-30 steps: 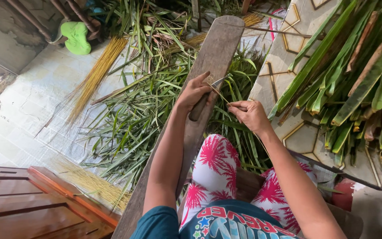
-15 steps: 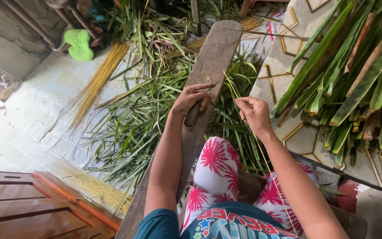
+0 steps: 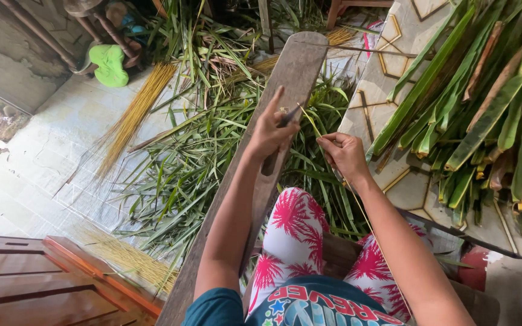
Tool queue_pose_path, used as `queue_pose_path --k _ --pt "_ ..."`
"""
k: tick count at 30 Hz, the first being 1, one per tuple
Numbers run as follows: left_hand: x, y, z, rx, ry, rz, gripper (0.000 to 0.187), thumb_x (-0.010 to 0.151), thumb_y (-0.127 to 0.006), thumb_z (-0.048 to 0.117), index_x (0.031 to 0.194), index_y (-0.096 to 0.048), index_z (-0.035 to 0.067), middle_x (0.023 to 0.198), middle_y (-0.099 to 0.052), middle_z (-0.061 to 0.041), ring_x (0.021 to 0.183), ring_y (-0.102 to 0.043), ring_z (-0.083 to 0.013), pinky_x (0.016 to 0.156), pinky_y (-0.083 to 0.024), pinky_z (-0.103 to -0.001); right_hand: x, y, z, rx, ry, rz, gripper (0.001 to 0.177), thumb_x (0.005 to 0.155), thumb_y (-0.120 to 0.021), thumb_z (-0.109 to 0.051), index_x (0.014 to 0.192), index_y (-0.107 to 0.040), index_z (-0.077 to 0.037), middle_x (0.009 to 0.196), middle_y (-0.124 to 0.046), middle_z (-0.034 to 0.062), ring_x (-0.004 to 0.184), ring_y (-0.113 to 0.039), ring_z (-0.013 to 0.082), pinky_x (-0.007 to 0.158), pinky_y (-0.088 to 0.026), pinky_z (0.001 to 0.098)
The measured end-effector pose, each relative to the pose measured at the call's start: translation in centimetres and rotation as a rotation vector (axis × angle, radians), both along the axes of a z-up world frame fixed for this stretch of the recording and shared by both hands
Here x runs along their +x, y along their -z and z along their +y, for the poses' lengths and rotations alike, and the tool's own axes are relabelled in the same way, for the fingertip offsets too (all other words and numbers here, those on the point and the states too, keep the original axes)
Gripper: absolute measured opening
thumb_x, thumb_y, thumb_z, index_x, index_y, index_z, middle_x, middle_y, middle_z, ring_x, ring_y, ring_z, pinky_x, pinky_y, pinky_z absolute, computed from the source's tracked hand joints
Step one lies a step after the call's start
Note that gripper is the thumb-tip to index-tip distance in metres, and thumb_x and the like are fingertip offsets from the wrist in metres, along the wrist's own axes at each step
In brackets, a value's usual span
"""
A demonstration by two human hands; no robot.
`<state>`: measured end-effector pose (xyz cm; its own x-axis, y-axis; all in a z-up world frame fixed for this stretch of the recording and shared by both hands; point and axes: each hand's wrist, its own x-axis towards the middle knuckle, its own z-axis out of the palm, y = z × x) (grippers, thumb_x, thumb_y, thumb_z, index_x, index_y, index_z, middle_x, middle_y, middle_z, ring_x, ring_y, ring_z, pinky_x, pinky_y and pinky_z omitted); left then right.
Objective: Stripping the leafy part from palm frond ribs using a small knife
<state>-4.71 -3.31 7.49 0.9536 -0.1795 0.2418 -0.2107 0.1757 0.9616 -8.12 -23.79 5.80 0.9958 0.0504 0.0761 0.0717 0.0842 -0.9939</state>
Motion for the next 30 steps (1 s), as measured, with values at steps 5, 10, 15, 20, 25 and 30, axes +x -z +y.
queue_pose_path --k 5,10,15,20,25,30 --pt "-1.0 -0.1 -2.6 0.613 -0.19 -0.313 0.068 0.077 -0.065 0.0 0.141 -0.049 0.018 0.12 -0.067 -0.015 0.111 -0.064 -0.0382 0.094 -0.052 -0.049 0.1 0.7 -0.4 0.055 -0.017 0.015 0.011 0.087 -0.071 -0.005 0.093 -0.068 0.003 0.045 -0.051 0.013 0.033 -0.048 0.0097 0.028 -0.032 0.0164" --pt "0.2 1.4 -3.4 0.71 -0.15 -0.384 0.033 0.079 -0.071 0.013 0.112 -0.07 0.018 0.117 -0.069 -0.004 0.104 -0.067 -0.0319 0.087 -0.055 -0.044 0.1 1.0 -0.9 0.087 -0.014 0.008 0.01 0.085 -0.073 -0.003 0.092 -0.069 0.003 0.046 -0.053 0.0115 0.033 -0.049 0.0089 0.028 -0.032 0.0172" --pt "1.3 1.7 -1.9 0.913 -0.161 -0.456 0.016 0.086 -0.069 0.021 0.101 -0.072 0.014 0.112 -0.068 -0.01 0.092 -0.07 -0.0378 0.082 -0.057 -0.048 -0.5 0.1 -1.0 0.069 -0.073 0.018 0.012 0.082 -0.072 -0.001 0.093 -0.069 0.003 0.046 -0.052 0.0081 0.033 -0.047 0.0081 0.028 -0.03 0.0153" --pt "4.4 2.3 4.3 0.95 -0.322 -0.52 0.016 0.09 -0.064 0.024 0.104 -0.066 0.017 0.112 -0.065 -0.008 0.086 -0.068 -0.0416 0.075 -0.055 -0.053 -0.1 1.0 -1.2 0.077 -0.137 0.008 0.012 0.085 -0.072 -0.004 0.093 -0.067 0.003 0.043 -0.049 0.0091 0.027 -0.04 0.0076 0.024 -0.026 0.0166" --pt "5.4 1.1 14.7 1.103 -0.61 -0.622 0.01 0.094 -0.066 0.023 0.101 -0.067 0.016 0.096 -0.065 -0.012 0.073 -0.067 -0.0423 0.065 -0.055 -0.054 0.0 0.9 -1.5 0.049 -0.176 0.007 0.01 0.085 -0.071 -0.005 0.09 -0.068 0.003 0.042 -0.049 0.01 0.025 -0.041 0.0091 0.021 -0.027 0.0186" --pt "1.4 -1.6 26.5 1.888 -1.068 -0.725 0.01 0.093 -0.067 0.02 0.098 -0.059 0.017 0.086 -0.055 -0.003 0.064 -0.067 -0.021 0.054 -0.057 -0.033 0.0 1.0 -1.8 0.036 -0.214 0.001 0.009 0.084 -0.072 -0.004 0.088 -0.068 0.002 0.041 -0.05 0.009 0.027 -0.039 0.0068 0.024 -0.027 0.017"
